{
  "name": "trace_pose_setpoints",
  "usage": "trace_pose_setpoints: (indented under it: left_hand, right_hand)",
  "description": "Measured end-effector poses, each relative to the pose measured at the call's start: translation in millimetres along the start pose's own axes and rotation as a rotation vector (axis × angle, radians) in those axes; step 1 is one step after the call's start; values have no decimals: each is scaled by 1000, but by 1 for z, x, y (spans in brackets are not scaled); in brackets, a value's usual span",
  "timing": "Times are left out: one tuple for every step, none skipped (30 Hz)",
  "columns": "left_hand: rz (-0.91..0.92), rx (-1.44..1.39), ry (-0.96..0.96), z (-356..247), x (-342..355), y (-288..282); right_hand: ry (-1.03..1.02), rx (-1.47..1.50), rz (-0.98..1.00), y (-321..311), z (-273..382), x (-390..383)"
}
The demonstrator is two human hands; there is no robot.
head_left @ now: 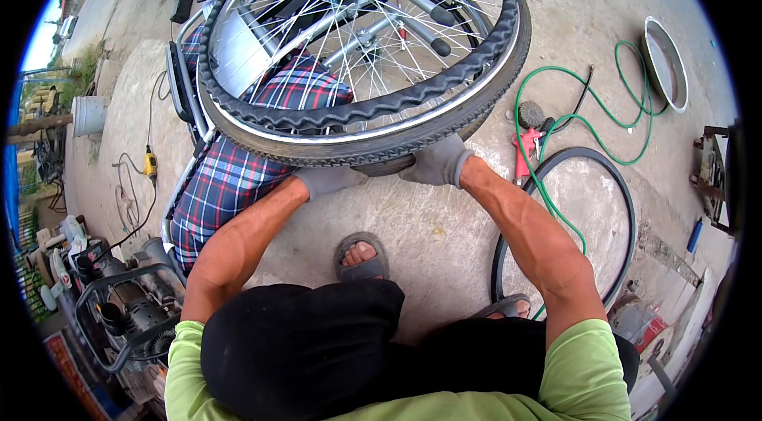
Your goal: The person installs a bicycle tire onto a wheel rim by hand, pressing the tire bead into the rim and rotating the wheel to seat the tire evenly. The person uses both hands to push the tire onto the rim and checks the fit around the circumference.
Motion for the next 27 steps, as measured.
trace_pose_setpoints:
  left_hand:
    - [-17, 34, 28, 4, 0, 2]
    - [-34, 69, 56, 8, -1, 4]
    - [-23, 84, 52, 2, 0, 0]
    - [-12, 100, 48, -4, 0, -2]
    - [-2, 116, 44, -11, 1, -5]
    - [-29, 141, 69, -15, 0, -8]
    - [-57, 166, 95, -19, 0, -11]
    - [-83, 191, 120, -21, -1, -12]
    - [-112, 258, 136, -21, -3, -10]
    - [-139, 325, 151, -21, -6, -6]
    - [-166, 391, 167, -20, -9, -4]
    - [-145, 444, 178, -21, -8, -4]
    - [-124, 497, 190, -22, -7, -4]
    - [-102, 550, 201, -22, -6, -5]
    - [-88, 524, 194, -25, -4, -8]
    - [-72, 497, 187, -27, -3, -13]
    - [-57, 471, 181, -28, -1, -16]
    - [-38, 400, 153, -25, -2, -17]
    - [-19, 328, 126, -22, -2, -18]
    - [0, 257, 100, -20, -2, -18]
    - [-22, 265, 123, -19, -1, -17]
    - [-16, 257, 111, -17, 0, -16]
    - [-9, 249, 98, -16, 0, -15]
    - [0, 242, 88, -14, 0, -13]
    - [-6, 211, 68, -7, 0, -10]
    - [-10, 181, 48, 1, 0, -5]
    - [-15, 152, 23, 1, 0, -5]
  right_hand:
    - [-14, 4, -14, 1, 1, 1]
    - [-30, 9, -28, 1, 2, 2]
    - [-19, 4, -11, 1, 0, 0]
    - [-8, -1, 7, 1, -2, -2]
    - [2, -6, 24, 1, -3, -4]
    - [-8, -8, -5, -4, 1, -5]
    - [-18, -10, -33, -9, 5, -6]
    - [-28, -12, -62, -13, 7, -6]
    - [-23, -18, -27, -12, 8, -5]
    - [-5, -25, -2, -11, 8, -4]
    - [14, -31, 22, -10, 9, -3]
    - [36, -41, 47, -10, 8, -2]
    - [45, -45, 94, -8, 7, 0]
    - [54, -48, 142, -4, 4, 3]
    - [68, -54, 189, -3, 2, 4]
    - [63, -50, 154, -3, 1, 3]
    - [59, -46, 118, -2, 1, 1]
    - [49, -39, 82, -2, 3, 0]
    - [9, -24, 14, -3, 4, -1]
    - [-31, -9, -55, -5, 6, -2]
    - [-67, 7, -123, -6, 6, -3]
    - [-48, 4, -83, -5, 5, -3]
    - [-29, 2, -43, -3, 3, -3]
    - [-7, 0, -4, -3, 3, -3]
    - [28, -7, 48, -2, 3, -3]
    - [63, -14, 100, 0, 3, -2]
    - [52, -5, 86, -3, 6, -1]
Point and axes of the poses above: each hand's wrist, its own x-axis towards the middle knuckle, its own y-axis out of the palm, z = x × y, the point moved 2 cm from there along x, towards the middle knuckle, and after that the axes turned 7 degrees about y, right-handed, at the moved point
